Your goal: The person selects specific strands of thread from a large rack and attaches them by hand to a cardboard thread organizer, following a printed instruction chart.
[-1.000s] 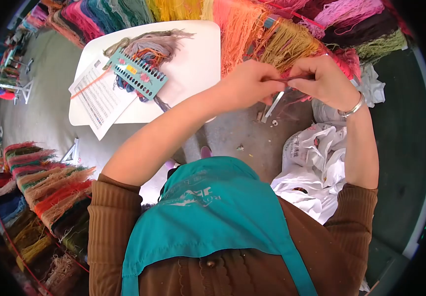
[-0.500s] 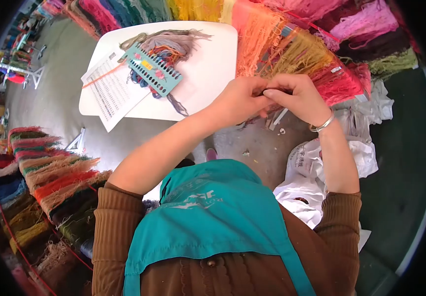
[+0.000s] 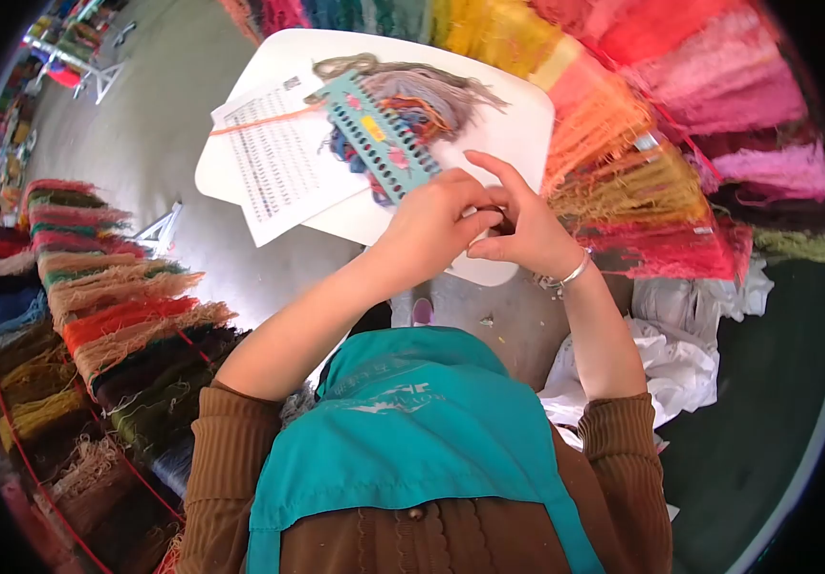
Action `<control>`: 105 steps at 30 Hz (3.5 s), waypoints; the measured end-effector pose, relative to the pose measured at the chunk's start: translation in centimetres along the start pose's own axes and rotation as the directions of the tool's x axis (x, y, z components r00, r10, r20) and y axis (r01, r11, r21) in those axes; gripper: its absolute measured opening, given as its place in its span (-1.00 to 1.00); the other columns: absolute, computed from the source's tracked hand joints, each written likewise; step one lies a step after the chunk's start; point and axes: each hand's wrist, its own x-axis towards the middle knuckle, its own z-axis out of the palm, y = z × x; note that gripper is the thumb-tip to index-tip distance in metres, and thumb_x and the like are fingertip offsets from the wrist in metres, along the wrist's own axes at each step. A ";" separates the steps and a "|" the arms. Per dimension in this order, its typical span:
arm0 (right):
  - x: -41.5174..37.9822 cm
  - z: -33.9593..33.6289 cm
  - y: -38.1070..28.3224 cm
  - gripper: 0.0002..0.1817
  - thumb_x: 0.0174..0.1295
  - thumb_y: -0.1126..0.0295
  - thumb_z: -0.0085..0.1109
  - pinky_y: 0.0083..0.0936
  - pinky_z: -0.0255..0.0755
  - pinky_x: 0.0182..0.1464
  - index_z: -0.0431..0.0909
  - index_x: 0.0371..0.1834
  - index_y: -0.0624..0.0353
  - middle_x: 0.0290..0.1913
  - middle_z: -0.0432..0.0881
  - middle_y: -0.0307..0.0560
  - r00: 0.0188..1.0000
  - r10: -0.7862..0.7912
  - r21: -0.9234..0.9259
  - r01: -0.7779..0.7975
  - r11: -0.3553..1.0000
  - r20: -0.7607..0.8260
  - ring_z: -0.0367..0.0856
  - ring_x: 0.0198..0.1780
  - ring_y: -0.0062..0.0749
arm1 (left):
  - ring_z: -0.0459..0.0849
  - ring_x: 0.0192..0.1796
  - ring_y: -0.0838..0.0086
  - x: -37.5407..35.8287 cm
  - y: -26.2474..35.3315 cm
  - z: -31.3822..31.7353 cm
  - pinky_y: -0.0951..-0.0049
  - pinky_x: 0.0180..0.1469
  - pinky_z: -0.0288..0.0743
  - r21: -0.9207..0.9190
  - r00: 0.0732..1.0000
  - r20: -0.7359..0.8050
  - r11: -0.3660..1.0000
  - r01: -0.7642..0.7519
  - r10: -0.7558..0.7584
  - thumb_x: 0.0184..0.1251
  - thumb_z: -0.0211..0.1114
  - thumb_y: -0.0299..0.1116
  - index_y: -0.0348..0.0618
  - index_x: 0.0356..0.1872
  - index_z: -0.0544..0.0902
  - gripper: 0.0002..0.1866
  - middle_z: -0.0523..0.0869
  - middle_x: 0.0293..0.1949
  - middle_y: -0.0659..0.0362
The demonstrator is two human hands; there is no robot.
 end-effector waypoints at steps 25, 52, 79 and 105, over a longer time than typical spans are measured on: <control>28.1 4.4 5.4 -0.83 0.24 0.38 0.24 -0.58 0.50 -0.27 0.64 -0.23 0.27 -0.39 0.71 -0.19 0.975 -0.091 -0.551 -0.037 0.834 -0.202 0.62 -0.38 -0.61 | 0.60 -0.32 0.56 4.4 -15.1 -15.4 0.59 -0.25 0.57 -0.897 0.745 -0.149 0.406 0.174 -0.650 0.51 0.13 -0.43 -0.39 0.28 0.43 -0.60 0.67 -0.05 0.11; 28.6 3.9 5.0 -0.67 0.10 0.15 0.33 -0.35 0.51 -0.27 0.62 -0.24 0.18 -0.43 0.67 -0.07 0.988 0.111 -0.626 -0.152 0.765 -0.104 0.66 -0.36 -0.25 | 0.66 -0.54 0.55 4.3 -17.7 -19.2 0.57 -0.52 0.55 -0.445 0.764 -0.287 0.787 0.428 -0.578 0.41 0.13 -0.49 -0.38 -0.15 0.67 -0.81 0.71 -0.42 0.13; 29.5 4.3 5.0 -0.56 0.18 -0.03 0.26 -0.15 0.49 -0.13 0.52 -0.18 0.13 -0.28 0.71 0.09 0.985 0.154 -0.717 -0.164 0.678 -0.079 0.68 -0.18 0.02 | 0.56 -0.51 0.61 4.7 -15.5 -17.1 0.61 -0.46 0.40 -0.789 0.841 -0.104 0.559 0.255 -0.530 0.40 0.23 -0.41 -0.19 -0.14 0.62 -0.88 0.61 -0.48 0.29; 29.5 4.2 5.9 -0.47 0.22 -0.16 0.21 -0.15 0.52 -0.09 0.52 -0.18 0.15 -0.27 0.72 0.13 0.984 0.152 -0.665 -0.177 0.726 -0.096 0.69 -0.15 0.07 | 0.34 -0.68 0.61 5.3 -16.1 -16.2 0.55 -0.64 0.13 -0.693 0.829 -0.051 0.617 0.373 -0.557 0.52 0.02 -0.06 -0.13 -0.41 0.56 -0.60 0.49 -0.69 0.27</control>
